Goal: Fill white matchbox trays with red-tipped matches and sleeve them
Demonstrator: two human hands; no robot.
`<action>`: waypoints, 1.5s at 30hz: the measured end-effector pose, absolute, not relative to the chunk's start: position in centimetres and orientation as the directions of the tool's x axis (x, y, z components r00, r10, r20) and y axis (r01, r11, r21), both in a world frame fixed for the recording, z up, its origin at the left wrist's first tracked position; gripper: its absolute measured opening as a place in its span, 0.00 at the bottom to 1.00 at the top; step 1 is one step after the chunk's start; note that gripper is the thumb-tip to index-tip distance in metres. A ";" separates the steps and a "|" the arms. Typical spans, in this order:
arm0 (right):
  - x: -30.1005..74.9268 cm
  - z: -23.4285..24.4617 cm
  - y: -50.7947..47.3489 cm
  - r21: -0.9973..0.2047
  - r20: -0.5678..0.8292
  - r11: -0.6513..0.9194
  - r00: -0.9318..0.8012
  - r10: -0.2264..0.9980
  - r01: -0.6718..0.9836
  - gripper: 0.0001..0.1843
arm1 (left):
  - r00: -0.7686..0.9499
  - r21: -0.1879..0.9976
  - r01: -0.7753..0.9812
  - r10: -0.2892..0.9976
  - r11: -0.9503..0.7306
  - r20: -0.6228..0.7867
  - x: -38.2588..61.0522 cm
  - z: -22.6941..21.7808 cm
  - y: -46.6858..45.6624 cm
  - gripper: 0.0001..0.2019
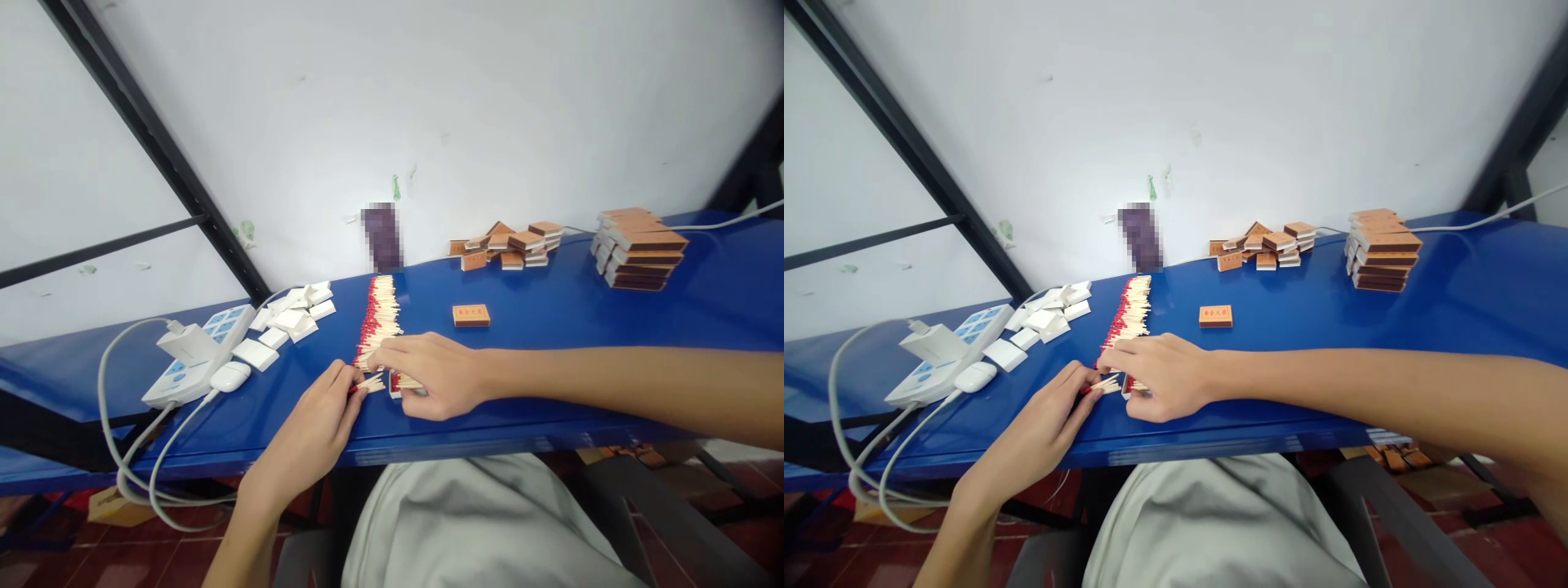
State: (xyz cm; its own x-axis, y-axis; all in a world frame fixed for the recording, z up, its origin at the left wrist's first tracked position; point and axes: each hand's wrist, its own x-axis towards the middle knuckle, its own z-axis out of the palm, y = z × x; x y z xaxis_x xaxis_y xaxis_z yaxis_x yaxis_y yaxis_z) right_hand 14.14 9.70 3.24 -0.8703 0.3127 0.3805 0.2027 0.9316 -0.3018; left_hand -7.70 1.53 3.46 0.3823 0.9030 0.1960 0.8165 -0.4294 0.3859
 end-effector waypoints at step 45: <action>14.1 2.8 10.0 -0.437 0.484 0.896 -0.817 0.314 0.085 0.14 | 0.338 0.408 0.779 0.867 -0.477 0.367 -7.0 3.6 1.9 0.11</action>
State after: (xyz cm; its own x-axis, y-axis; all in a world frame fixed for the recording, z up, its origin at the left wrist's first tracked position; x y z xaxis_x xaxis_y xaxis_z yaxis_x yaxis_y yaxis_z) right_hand 14.05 9.98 2.78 -0.8167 0.3140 0.4842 0.0853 0.8955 -0.4368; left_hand -7.02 1.87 3.60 0.3383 0.8667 0.3666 0.7787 -0.4766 0.4081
